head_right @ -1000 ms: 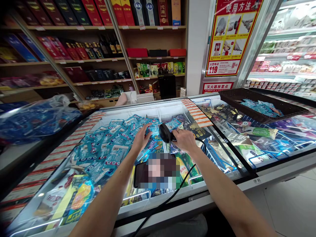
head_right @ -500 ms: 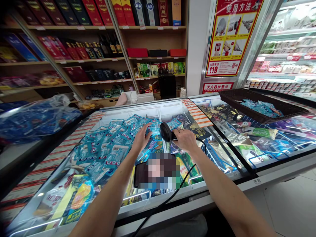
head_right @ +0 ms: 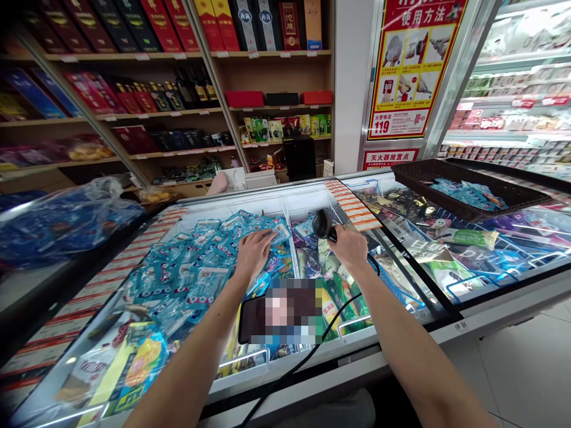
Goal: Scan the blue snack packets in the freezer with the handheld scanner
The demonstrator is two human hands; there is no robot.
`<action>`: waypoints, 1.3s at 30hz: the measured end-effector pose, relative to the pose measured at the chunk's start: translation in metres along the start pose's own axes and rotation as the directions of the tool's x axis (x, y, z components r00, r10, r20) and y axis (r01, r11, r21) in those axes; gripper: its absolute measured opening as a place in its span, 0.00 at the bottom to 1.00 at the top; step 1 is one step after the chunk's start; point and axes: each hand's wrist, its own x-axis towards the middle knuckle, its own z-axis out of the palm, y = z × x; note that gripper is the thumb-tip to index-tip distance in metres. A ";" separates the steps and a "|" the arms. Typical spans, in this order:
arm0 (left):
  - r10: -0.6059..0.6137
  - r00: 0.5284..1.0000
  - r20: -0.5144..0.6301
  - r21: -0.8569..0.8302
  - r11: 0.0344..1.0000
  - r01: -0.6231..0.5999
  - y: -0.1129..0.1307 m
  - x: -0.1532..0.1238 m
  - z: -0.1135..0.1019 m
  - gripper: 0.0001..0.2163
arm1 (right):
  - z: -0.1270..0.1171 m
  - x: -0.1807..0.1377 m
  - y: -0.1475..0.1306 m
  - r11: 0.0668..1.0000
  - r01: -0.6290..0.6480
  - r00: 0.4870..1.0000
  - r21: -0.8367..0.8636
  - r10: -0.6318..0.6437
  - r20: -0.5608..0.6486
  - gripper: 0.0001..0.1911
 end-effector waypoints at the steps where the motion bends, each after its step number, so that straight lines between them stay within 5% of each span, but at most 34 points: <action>1: -0.015 1.000 -0.004 0.016 1.000 0.015 0.001 0.001 0.000 0.17 | 0.000 0.001 0.001 1.000 -0.004 1.000 0.002 0.004 0.000 0.19; 20: 0.120 0.987 0.110 0.112 0.985 -0.132 0.024 0.032 -0.008 0.17 | -0.009 0.007 0.011 0.998 -0.027 1.000 0.051 0.028 -0.009 0.17; 25: 0.319 0.926 0.201 -0.001 0.945 -0.326 0.035 0.043 0.013 0.21 | -0.009 0.007 0.010 0.999 0.000 1.000 0.035 0.000 -0.001 0.17; 31: 0.312 0.892 0.328 -0.038 0.948 -0.317 0.039 0.058 0.042 0.31 | -0.010 0.008 0.010 0.999 0.011 1.000 0.037 -0.011 -0.001 0.17; 39: 0.342 0.922 0.181 -0.241 0.924 -0.295 0.051 0.063 0.023 0.16 | -0.009 0.009 0.009 0.999 0.011 1.000 0.039 -0.011 -0.003 0.18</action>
